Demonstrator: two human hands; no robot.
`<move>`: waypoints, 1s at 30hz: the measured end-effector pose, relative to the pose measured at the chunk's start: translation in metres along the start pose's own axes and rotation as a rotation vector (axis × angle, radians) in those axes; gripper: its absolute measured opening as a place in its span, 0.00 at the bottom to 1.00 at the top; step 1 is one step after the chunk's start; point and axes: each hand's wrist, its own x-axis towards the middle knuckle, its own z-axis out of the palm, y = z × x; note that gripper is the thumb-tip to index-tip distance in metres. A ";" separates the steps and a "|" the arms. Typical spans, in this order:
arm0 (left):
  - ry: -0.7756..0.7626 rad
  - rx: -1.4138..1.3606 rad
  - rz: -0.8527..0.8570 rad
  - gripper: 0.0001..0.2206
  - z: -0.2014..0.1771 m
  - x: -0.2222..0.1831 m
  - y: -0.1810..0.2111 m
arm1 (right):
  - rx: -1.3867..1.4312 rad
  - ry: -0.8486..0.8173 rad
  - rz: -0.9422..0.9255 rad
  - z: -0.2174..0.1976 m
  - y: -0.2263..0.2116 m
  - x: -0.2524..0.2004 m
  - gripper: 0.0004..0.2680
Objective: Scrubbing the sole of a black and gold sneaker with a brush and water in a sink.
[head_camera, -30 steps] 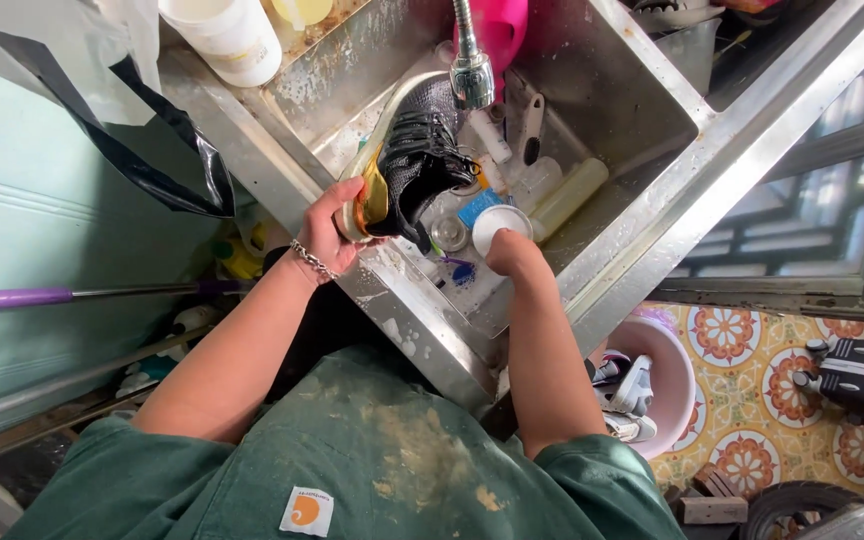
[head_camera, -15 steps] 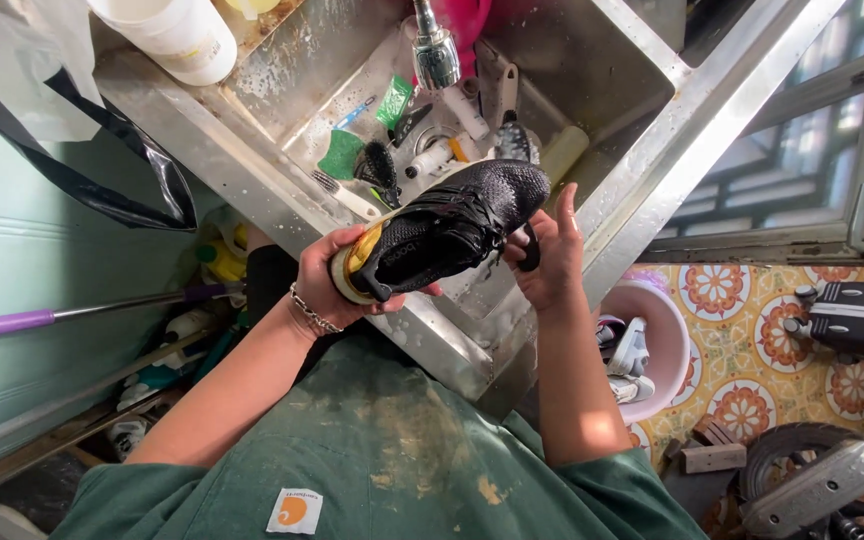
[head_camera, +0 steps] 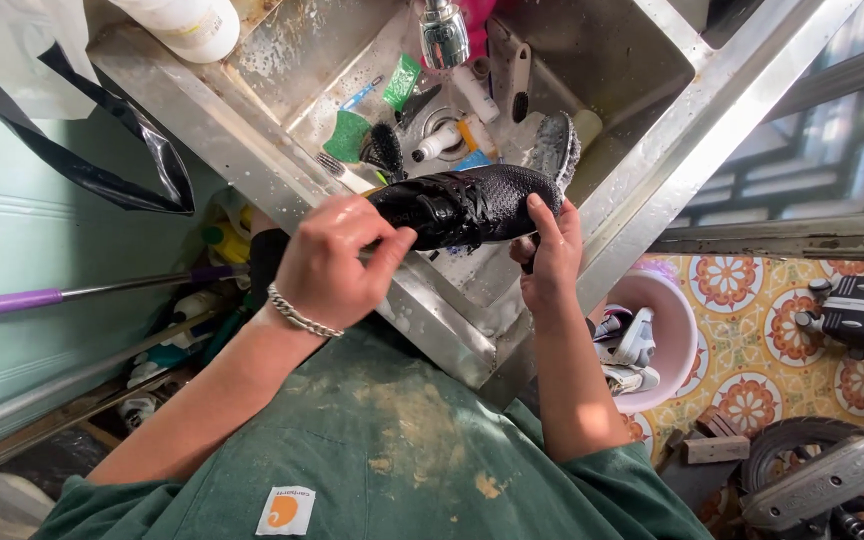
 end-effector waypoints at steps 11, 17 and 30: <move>-0.665 -0.254 -0.738 0.39 -0.016 0.051 0.073 | 0.007 -0.163 -0.095 -0.016 -0.001 -0.018 0.18; -0.131 -1.088 -1.322 0.16 -0.025 0.037 0.125 | -0.041 -0.286 -0.112 -0.019 0.012 -0.017 0.20; 0.099 -1.153 -1.520 0.26 0.022 0.026 0.114 | -0.192 -0.377 -0.178 -0.005 0.025 0.010 0.21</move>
